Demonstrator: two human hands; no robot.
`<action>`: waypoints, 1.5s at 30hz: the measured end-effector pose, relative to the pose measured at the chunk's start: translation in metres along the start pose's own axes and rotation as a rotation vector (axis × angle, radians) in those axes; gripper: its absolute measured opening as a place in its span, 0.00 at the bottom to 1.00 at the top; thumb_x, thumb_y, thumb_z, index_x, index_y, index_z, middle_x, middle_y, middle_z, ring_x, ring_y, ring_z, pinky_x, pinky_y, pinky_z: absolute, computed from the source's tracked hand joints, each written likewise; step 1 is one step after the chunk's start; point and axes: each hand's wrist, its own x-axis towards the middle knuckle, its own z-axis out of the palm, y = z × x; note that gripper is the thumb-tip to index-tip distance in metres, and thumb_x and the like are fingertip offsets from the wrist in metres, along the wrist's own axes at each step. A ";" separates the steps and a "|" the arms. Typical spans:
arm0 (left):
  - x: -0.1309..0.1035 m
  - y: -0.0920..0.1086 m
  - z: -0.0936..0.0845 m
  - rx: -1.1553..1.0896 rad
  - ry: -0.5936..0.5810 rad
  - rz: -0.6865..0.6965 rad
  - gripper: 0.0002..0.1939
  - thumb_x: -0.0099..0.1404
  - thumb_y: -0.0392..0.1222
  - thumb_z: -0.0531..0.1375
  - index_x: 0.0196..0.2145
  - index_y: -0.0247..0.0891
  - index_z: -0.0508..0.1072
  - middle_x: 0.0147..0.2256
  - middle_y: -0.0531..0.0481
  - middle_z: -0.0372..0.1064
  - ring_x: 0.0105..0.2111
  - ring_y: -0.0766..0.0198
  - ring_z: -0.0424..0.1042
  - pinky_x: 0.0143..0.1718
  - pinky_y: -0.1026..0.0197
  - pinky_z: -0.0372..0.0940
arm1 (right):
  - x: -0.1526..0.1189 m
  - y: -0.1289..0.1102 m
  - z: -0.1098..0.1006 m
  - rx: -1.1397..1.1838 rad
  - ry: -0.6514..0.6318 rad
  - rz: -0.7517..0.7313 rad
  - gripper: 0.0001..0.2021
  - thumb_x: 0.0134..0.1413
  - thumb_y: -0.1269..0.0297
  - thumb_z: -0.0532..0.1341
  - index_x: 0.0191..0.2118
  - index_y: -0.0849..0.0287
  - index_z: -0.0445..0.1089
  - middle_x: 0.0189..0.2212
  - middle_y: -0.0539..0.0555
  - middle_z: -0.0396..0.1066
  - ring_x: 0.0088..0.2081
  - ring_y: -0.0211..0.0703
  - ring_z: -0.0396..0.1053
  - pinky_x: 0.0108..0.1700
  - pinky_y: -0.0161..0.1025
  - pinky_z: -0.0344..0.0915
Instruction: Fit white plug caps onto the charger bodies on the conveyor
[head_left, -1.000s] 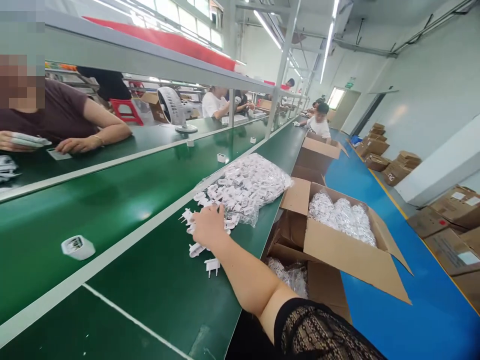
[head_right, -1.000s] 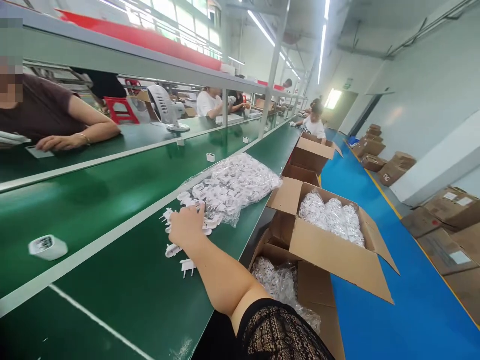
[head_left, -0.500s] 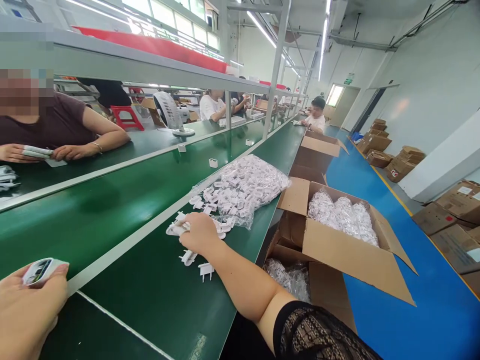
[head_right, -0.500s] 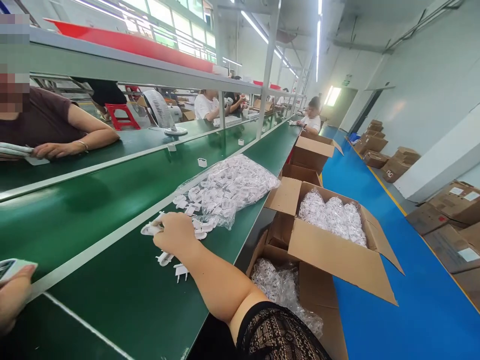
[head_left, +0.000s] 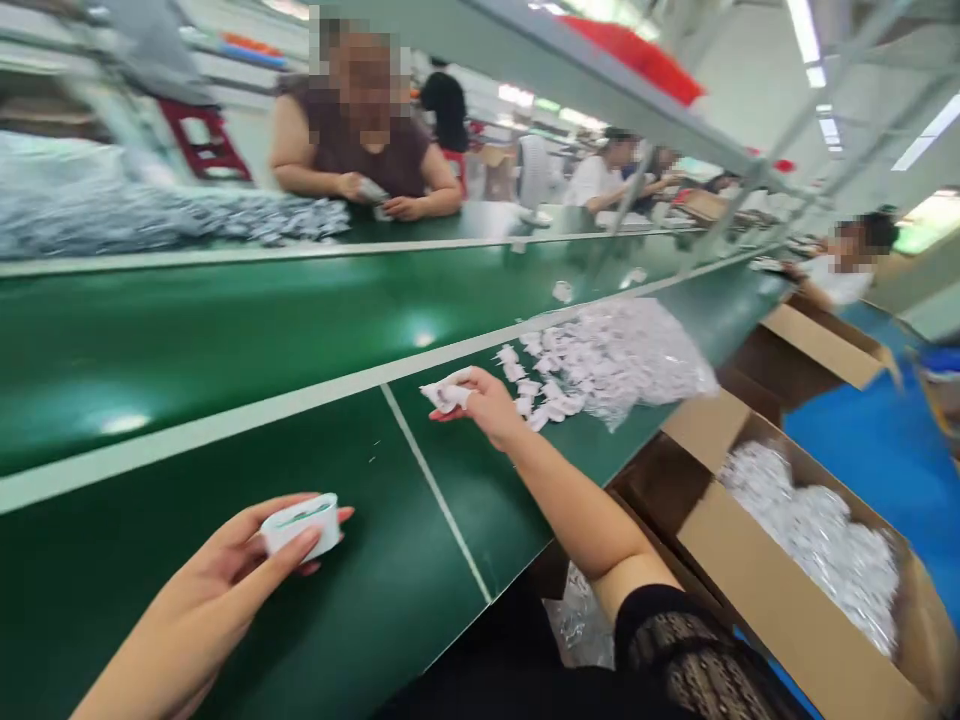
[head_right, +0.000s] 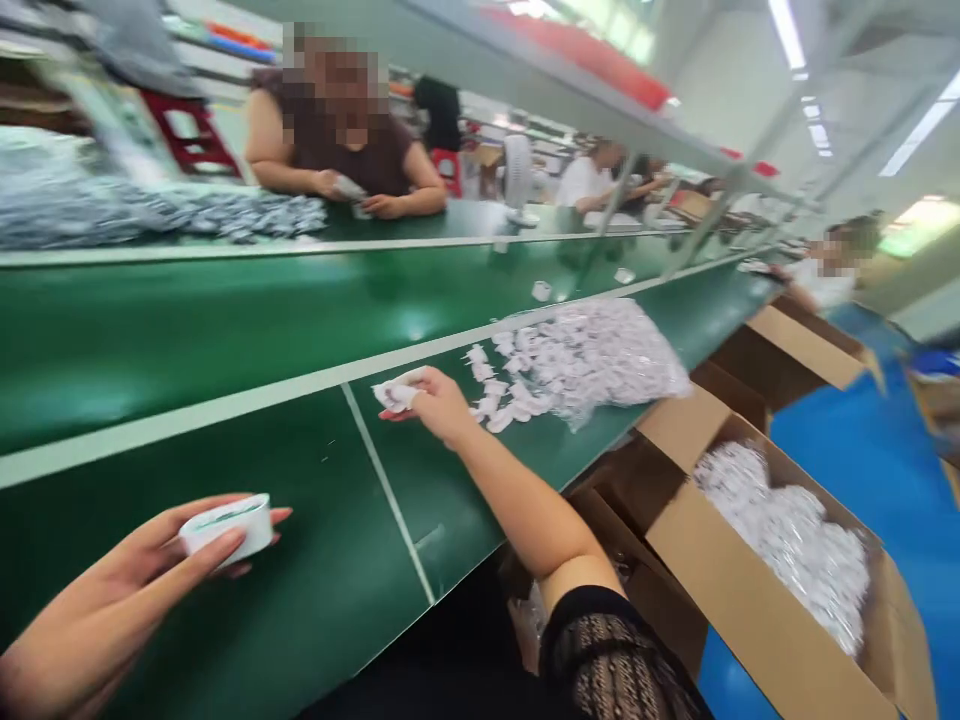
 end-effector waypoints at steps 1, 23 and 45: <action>-0.008 0.002 0.001 -0.090 -0.016 -0.070 0.32 0.70 0.73 0.68 0.60 0.49 0.76 0.55 0.43 0.87 0.56 0.40 0.84 0.60 0.40 0.80 | -0.003 -0.001 0.009 0.003 -0.051 0.016 0.21 0.44 0.54 0.84 0.34 0.55 0.74 0.30 0.45 0.82 0.30 0.37 0.81 0.42 0.39 0.83; -0.002 -0.038 0.012 -0.164 0.029 0.148 0.30 0.74 0.70 0.66 0.60 0.45 0.78 0.51 0.44 0.81 0.48 0.49 0.80 0.54 0.50 0.76 | -0.045 0.042 0.084 -0.249 -0.184 -0.018 0.23 0.32 0.56 0.89 0.32 0.53 0.80 0.36 0.51 0.85 0.41 0.49 0.84 0.51 0.50 0.84; -0.014 -0.024 0.010 -0.003 0.075 0.234 0.22 0.80 0.58 0.64 0.62 0.45 0.81 0.52 0.45 0.83 0.48 0.50 0.80 0.53 0.53 0.77 | -0.064 0.030 0.080 -0.641 -0.309 -0.605 0.10 0.62 0.71 0.75 0.46 0.47 0.86 0.40 0.50 0.88 0.38 0.44 0.84 0.43 0.43 0.83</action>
